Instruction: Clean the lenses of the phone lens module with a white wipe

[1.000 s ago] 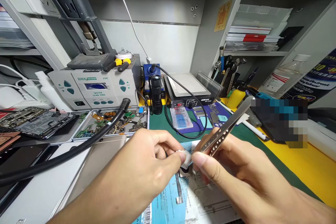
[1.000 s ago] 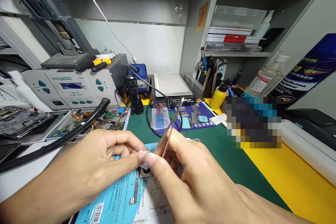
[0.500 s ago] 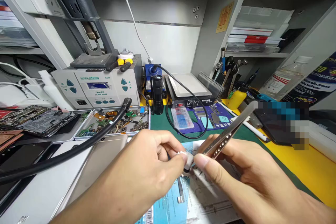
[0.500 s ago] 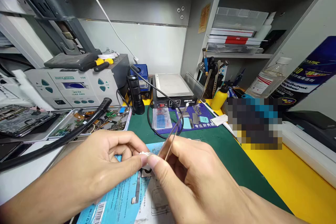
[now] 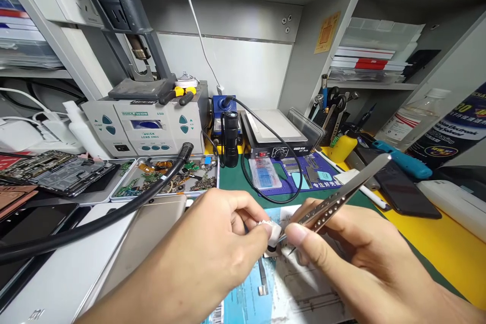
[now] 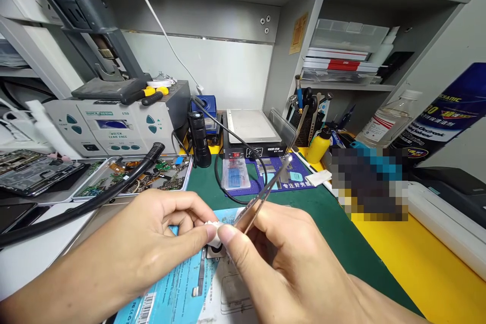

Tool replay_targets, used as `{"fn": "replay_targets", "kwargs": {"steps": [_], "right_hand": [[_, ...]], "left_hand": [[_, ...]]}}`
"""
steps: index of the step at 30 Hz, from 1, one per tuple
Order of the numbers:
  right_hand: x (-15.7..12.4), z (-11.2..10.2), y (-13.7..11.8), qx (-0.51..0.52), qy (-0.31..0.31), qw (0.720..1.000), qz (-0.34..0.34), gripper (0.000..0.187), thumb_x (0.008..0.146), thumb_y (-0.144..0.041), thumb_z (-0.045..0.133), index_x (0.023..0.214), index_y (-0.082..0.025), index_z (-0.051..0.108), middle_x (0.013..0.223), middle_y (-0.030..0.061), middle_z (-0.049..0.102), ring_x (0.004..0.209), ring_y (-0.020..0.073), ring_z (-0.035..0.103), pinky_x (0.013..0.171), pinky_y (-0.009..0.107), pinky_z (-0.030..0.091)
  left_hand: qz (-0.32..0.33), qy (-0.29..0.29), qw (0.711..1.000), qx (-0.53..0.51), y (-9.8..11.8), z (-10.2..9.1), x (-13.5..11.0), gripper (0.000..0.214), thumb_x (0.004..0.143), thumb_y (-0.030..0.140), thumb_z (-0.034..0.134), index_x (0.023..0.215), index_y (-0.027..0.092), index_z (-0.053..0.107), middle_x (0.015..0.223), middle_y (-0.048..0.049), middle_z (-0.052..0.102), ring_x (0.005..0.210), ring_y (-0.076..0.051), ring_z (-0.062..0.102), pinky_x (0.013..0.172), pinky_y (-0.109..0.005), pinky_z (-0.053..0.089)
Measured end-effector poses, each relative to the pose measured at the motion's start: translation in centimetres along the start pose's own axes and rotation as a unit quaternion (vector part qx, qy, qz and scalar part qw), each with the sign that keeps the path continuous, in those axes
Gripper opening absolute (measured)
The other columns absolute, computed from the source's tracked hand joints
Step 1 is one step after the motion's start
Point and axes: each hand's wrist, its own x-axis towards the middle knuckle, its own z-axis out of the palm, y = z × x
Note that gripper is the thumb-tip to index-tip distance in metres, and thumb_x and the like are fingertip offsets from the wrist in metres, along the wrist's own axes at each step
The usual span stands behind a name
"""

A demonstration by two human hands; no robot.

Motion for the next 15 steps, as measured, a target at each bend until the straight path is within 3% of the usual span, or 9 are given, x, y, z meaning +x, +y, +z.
{"fn": "replay_targets", "kwargs": {"steps": [7,15], "right_hand": [[0.08,0.01,-0.13,-0.004,-0.002,1.000,-0.011,0.031,0.094,-0.030,0.056,0.064,-0.021,0.057,0.074,0.0040,0.071,0.062,0.0176,0.067,0.056,0.025,0.055],[0.04,0.00,-0.18,-0.006,-0.001,1.000,-0.001,0.031,0.094,-0.031,0.055,0.064,-0.022,0.056,0.069,0.0037,0.070,0.057,0.0166,0.065,0.053,0.025,0.054]], "left_hand": [[0.015,0.001,1.000,0.001,-0.28,0.00,-0.19,0.021,0.080,0.042,0.060,0.072,0.025,0.068,0.047,0.0070,0.046,0.043,-0.009,0.037,0.042,-0.023,0.020],[0.011,0.000,1.000,0.003,0.05,-0.08,-0.26,0.022,0.079,0.043,0.060,0.072,0.023,0.068,0.049,0.0061,0.047,0.045,-0.009,0.038,0.042,-0.023,0.022]]}}
